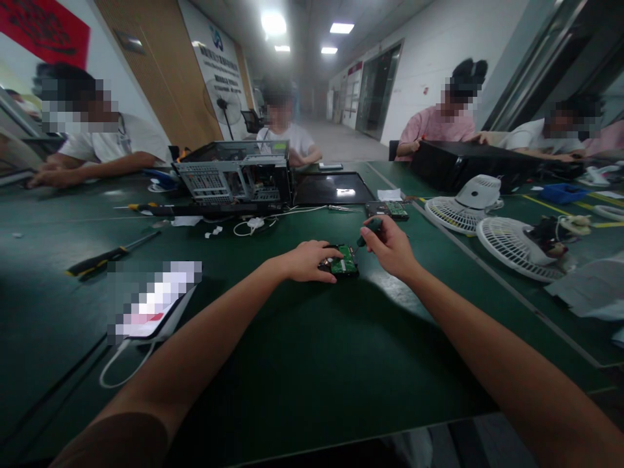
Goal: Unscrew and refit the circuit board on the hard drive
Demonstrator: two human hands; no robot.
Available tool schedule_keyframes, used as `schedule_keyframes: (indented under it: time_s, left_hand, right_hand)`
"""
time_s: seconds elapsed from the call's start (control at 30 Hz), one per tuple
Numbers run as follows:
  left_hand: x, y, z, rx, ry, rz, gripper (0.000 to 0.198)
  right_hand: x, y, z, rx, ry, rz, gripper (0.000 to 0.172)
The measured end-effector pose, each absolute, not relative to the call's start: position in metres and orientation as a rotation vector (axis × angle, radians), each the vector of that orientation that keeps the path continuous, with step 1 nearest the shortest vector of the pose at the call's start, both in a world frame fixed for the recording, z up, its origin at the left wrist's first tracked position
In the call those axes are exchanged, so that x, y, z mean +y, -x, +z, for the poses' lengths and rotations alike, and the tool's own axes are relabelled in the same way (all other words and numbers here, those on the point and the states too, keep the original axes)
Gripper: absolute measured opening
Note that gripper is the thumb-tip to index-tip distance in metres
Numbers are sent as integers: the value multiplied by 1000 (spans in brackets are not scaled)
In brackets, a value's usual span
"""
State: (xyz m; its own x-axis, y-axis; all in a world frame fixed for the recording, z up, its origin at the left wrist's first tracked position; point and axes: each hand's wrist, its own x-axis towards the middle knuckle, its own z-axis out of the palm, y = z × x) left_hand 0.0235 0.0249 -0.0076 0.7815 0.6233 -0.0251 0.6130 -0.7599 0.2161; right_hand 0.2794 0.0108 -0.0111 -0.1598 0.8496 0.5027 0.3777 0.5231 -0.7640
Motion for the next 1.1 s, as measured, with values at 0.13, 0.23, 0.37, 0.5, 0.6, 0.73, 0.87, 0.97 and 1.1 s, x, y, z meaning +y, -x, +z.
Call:
schedule_keyframes:
  time_s: [0.13, 0.23, 0.37, 0.5, 0.6, 0.73, 0.87, 0.97, 1.1]
  left_hand:
    - [26, -24, -9, 965, -2765, 71, 74]
    - [27, -24, -9, 967, -2767, 72, 73]
    - [25, -24, -8, 970, -2769, 79, 73]
    - [24, -24, -6, 974, -2766, 72, 73]
    - [24, -24, -6, 975, -2759, 71, 74]
    - [26, -23, -9, 973, -2749, 68, 74]
    - [28, -22, -11, 976, -2754, 72, 74]
    - [28, -22, -11, 971, -2765, 73, 74]
    - [27, -24, -11, 959, -2773, 79, 74]
  right_hand:
    - [11, -280, -12, -1756, 1021, 588, 38]
    - [11, -280, -12, -1758, 1019, 589, 36]
    - [11, -280, -11, -1768, 1029, 592, 37]
    - [10, -281, -11, -1775, 1022, 600, 36]
    - [9, -280, -10, -1792, 1036, 551, 37]
    - [5, -279, -7, -1837, 1080, 396, 50]
    - [1, -279, -2, -1883, 1093, 267, 52]
    - [0, -279, -1, -1913, 1031, 251, 50]
    - [1, -275, -4, -1869, 946, 405, 56]
